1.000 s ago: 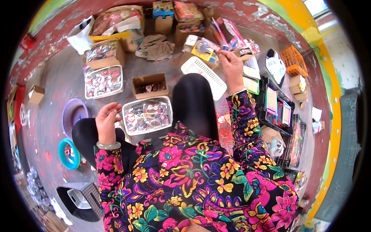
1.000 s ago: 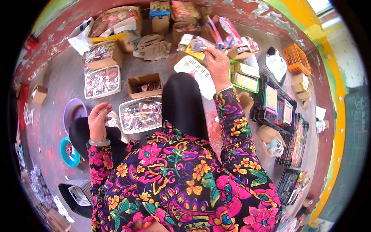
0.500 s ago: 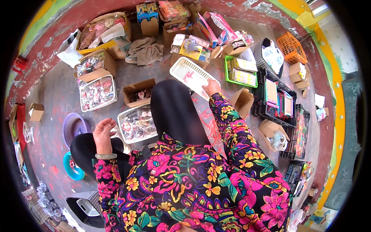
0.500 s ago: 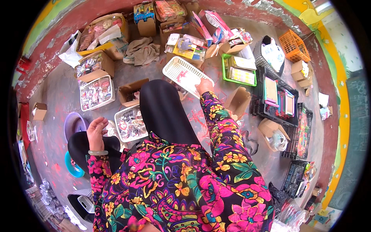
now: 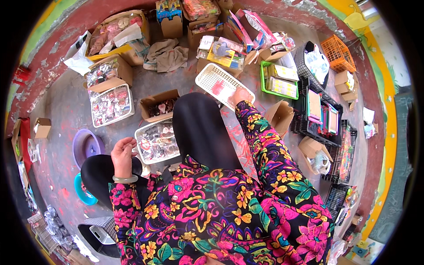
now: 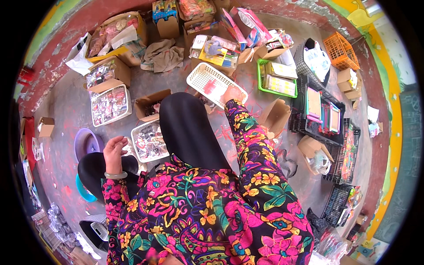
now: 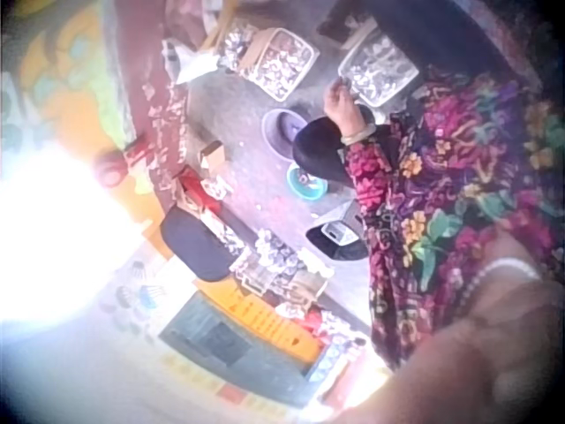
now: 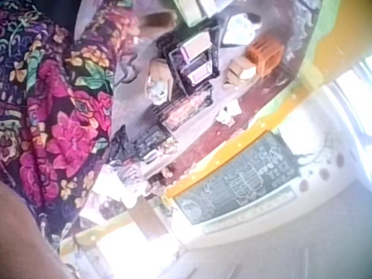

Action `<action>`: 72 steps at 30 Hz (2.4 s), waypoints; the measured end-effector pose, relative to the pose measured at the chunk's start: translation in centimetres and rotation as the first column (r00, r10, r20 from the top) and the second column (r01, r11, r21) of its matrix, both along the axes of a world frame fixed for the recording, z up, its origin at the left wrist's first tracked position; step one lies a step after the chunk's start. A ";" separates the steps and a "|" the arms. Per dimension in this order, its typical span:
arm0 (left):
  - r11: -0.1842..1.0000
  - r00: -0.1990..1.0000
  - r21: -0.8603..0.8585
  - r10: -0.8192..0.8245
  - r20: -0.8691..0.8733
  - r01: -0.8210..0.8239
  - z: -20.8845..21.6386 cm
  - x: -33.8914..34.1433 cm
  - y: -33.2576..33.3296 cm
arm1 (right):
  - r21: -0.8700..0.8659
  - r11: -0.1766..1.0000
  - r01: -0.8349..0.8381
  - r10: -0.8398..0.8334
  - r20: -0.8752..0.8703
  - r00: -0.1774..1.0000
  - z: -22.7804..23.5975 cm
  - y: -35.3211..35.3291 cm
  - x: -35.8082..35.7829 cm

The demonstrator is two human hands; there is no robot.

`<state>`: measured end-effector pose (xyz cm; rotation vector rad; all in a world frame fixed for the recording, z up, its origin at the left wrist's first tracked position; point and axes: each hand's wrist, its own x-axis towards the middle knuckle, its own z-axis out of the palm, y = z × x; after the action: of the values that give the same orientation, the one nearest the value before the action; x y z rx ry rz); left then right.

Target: The person sits on the floor and sorts small items from a plastic container into a cardboard box. They handle hair ties and other small accessories one by one, placing them into the box.

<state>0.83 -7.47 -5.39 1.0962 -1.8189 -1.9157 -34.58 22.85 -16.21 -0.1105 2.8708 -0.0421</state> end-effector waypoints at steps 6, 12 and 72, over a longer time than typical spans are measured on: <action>1.000 1.000 -0.013 -0.027 0.003 0.027 0.1 0.0 0.0 | -0.061 0.998 0.008 -0.009 -0.010 1.000 -0.7 0.3 -0.5; 0.999 0.999 -0.020 -0.036 0.006 0.037 0.1 0.2 0.0 | -0.029 0.999 -0.041 0.039 -0.055 0.998 -1.1 -0.4 -0.3; 0.995 0.995 -0.024 -0.099 -0.001 0.099 0.4 0.4 0.4 | -0.174 0.930 -0.324 0.322 -0.038 0.946 -3.5 -4.8 1.6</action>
<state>1.26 -7.06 -4.95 1.0127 -1.9240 -1.9433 -32.96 18.09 -19.71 -0.6177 2.8122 -0.2344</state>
